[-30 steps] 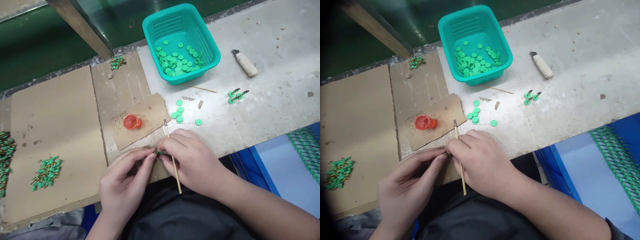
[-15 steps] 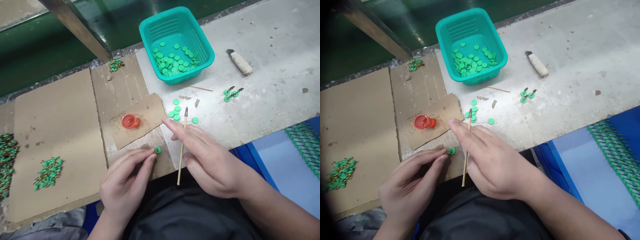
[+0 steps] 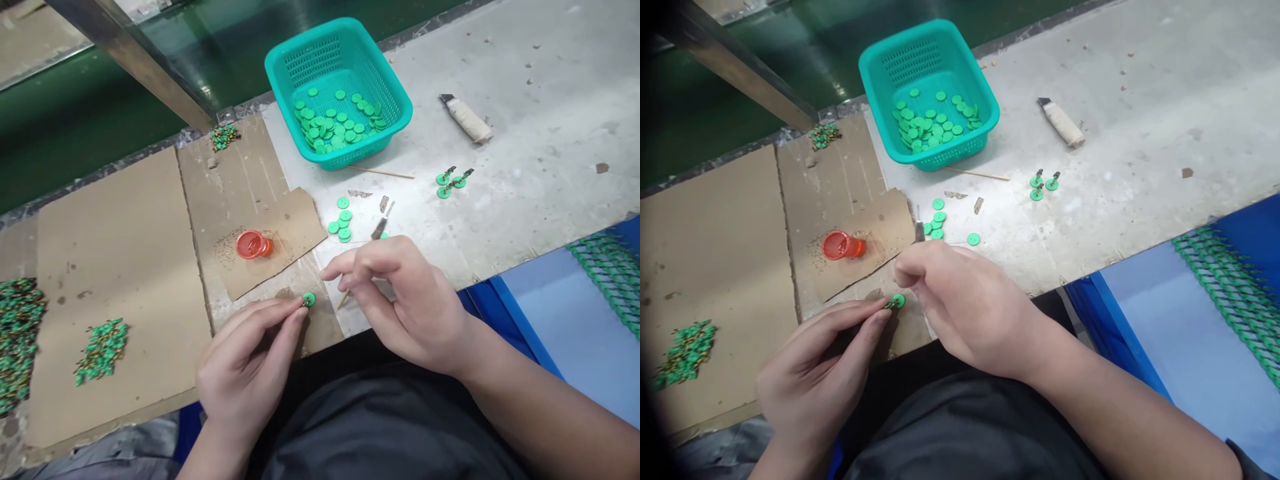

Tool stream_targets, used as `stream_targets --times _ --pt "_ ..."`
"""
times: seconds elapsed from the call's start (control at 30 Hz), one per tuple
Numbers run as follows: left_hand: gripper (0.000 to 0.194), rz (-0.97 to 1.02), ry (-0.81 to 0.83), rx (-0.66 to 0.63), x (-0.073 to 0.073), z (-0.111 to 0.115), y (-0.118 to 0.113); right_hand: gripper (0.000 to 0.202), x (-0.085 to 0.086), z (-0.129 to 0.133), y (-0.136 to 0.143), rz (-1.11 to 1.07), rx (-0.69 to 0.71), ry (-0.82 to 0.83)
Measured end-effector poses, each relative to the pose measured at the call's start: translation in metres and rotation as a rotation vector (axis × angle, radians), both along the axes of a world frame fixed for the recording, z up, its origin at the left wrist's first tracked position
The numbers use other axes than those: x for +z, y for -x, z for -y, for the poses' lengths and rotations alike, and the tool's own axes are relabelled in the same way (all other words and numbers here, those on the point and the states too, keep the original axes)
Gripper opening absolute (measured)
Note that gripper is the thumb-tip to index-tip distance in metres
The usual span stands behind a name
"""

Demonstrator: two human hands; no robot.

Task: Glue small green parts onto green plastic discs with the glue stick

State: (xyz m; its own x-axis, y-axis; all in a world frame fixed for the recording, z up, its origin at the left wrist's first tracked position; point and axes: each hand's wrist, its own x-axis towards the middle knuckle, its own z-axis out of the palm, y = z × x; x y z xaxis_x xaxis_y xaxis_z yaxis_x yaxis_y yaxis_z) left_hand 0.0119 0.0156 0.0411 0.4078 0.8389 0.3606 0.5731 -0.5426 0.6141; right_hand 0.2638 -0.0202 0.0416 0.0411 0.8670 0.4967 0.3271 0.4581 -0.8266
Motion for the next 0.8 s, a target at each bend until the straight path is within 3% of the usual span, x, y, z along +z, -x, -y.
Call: stream_targets --times 0.1,0.3,0.47,0.6,0.8 --pt "0.014 -0.006 -0.002 -0.011 0.0005 -0.0003 0.0000 0.018 -0.0077 0.0013 0.0074 -0.072 -0.025 -0.016" --pt "0.016 0.001 0.024 0.005 0.0025 0.0007 -0.0021 0.034 -0.0110 -0.0037 0.0085 -0.073 0.107 0.000" --pt "0.015 0.002 0.030 0.011 0.0015 -0.0005 -0.0006 0.021 -0.0090 -0.0085 0.0087 -0.031 0.066 -0.098" --pt "0.018 0.008 0.037 0.005 -0.0009 -0.0005 0.0009 0.005 -0.0096 -0.0077 0.0083 0.128 0.039 -0.070" --pt "0.024 -0.001 0.026 0.004 -0.0020 0.0017 0.0011 0.019 -0.0119 -0.0032 0.0064 0.244 -0.013 -0.028"
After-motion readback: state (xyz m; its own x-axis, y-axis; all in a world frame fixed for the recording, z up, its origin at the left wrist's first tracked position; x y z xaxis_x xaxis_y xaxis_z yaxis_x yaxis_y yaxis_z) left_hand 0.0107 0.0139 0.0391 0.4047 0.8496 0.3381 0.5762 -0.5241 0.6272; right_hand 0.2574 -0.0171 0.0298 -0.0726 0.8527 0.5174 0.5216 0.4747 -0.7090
